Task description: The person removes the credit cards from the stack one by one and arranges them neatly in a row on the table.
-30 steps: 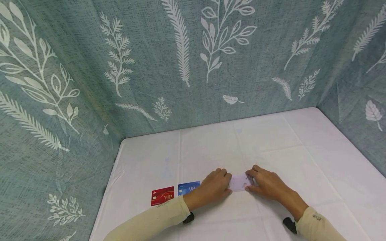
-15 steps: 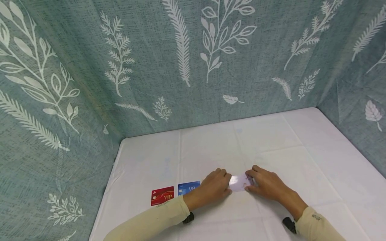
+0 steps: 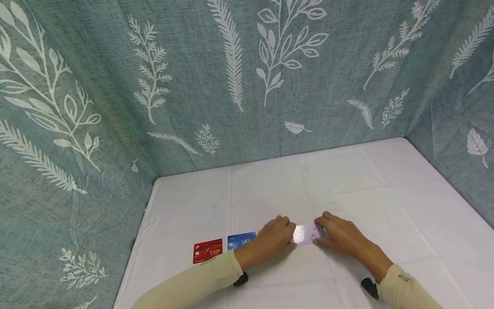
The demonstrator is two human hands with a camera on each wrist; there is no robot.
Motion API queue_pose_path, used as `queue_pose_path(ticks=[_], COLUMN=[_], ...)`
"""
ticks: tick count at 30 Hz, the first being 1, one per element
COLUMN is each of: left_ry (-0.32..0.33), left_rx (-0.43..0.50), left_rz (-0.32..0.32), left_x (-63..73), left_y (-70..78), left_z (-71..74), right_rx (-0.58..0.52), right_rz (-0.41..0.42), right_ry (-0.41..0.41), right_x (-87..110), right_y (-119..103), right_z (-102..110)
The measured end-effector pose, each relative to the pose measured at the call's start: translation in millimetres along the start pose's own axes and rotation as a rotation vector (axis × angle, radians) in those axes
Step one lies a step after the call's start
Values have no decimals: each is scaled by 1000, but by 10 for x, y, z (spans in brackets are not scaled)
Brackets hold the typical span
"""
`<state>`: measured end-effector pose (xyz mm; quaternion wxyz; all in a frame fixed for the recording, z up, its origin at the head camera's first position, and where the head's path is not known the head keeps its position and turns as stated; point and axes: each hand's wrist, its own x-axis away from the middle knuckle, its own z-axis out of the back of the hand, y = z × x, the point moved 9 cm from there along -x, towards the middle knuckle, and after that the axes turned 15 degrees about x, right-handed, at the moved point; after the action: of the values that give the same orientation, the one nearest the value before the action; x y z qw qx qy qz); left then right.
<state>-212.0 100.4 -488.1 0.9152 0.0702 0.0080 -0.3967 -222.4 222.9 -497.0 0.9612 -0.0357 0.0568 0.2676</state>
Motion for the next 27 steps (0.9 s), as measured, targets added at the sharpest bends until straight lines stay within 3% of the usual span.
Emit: queue_pose_path(ticks=[27], left_ry=[-1], left_rx=[-18], left_rz=[-1], left_x=[-5], left_y=[6], left_z=[3], right_rx=[-11], right_rz=[-11], right_ry=[-8], right_x=[-5], right_y=[15], right_z=[-14])
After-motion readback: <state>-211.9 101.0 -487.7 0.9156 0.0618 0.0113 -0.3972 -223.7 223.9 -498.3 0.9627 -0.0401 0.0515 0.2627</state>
